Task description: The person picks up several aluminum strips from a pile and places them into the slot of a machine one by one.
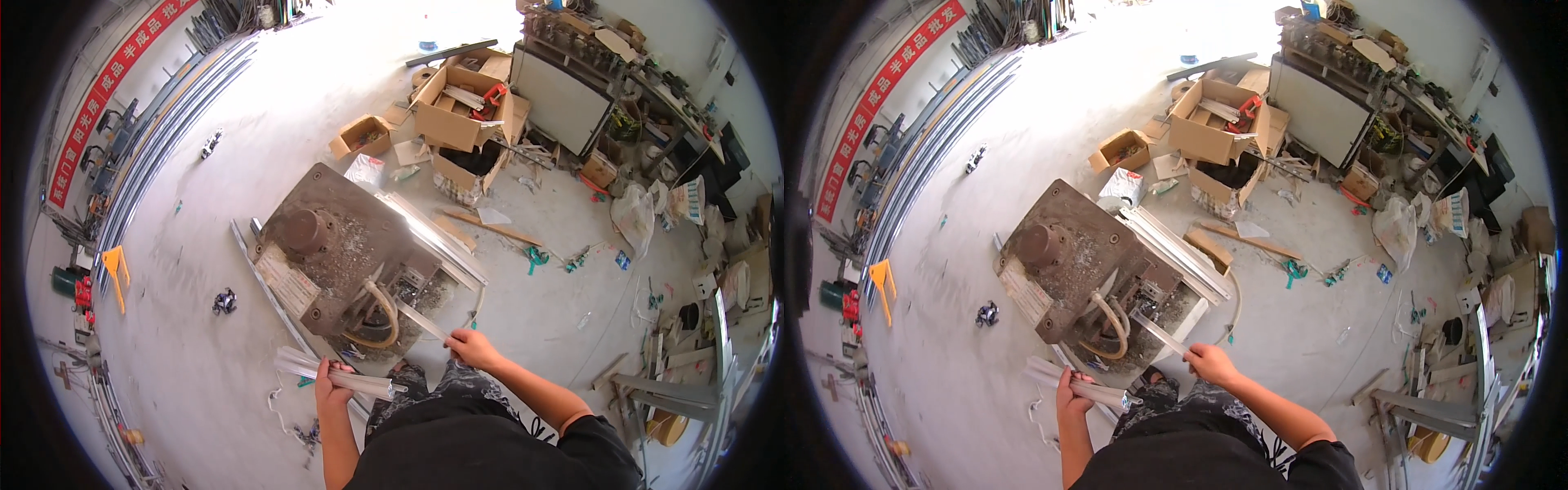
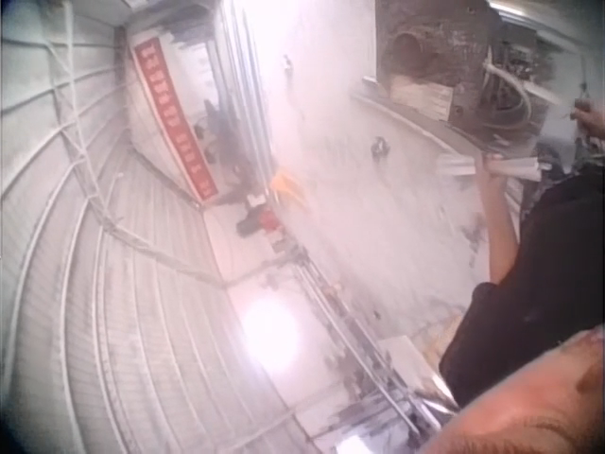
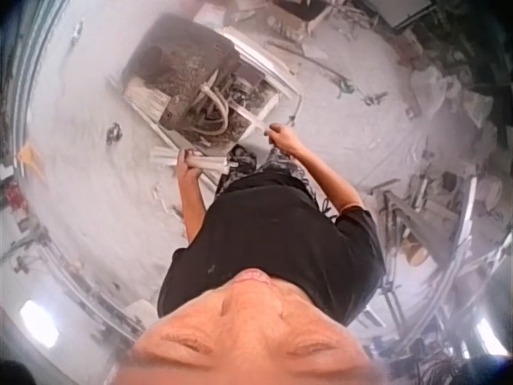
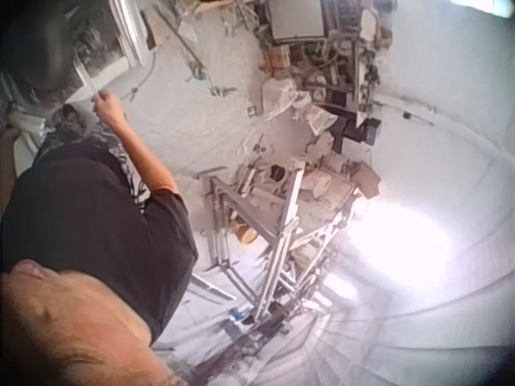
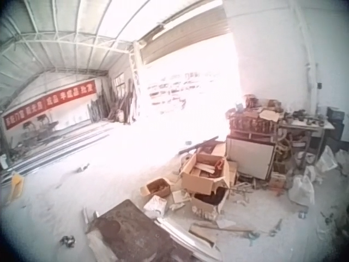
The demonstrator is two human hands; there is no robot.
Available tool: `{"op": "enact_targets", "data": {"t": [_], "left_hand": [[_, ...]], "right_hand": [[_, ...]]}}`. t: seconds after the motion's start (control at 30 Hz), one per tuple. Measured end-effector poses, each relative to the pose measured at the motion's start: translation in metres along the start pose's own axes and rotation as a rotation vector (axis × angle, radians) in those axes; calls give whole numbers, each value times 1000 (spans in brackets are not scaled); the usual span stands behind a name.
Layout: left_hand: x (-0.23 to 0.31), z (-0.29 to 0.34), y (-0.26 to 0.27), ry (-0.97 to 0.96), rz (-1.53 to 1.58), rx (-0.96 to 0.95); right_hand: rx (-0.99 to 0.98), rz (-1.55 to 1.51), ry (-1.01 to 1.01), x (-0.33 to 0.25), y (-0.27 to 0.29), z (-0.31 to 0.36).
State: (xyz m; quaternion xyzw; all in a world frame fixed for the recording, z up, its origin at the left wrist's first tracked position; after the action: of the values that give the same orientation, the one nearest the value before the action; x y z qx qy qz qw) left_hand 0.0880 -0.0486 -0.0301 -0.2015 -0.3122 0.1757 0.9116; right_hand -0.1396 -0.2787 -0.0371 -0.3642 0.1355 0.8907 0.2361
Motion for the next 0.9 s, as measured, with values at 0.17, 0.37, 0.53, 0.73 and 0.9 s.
{"op": "enact_targets", "data": {"t": [0.17,0.37,0.53,0.73,0.9], "left_hand": [[-35,36,26,2,88,21],[-73,78,75,-2,149,287],[-83,91,97,54,287,311],[-75,92,75,14,227,294],[-77,66,81,76,182,208]], "right_hand": [[29,237,176,-34,5,-11],[5,357,326,-48,11,-33],[-6,432,353,-64,13,-30],[-23,422,279,-63,8,-36],[-9,529,297,-69,14,-29]]}}
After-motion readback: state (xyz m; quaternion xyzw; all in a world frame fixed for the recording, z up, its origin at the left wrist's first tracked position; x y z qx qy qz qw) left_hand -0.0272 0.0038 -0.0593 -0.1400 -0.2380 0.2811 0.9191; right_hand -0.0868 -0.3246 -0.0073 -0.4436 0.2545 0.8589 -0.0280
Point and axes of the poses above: each hand's wrist, its own z-axis away from the middle knuckle, its own y-axis out of the back of the hand, x = y × z, the point moved 6 cm from there along -z, towards the middle knuckle, and after that the axes turned 8 degrees about -y, right-handed, at the moved point
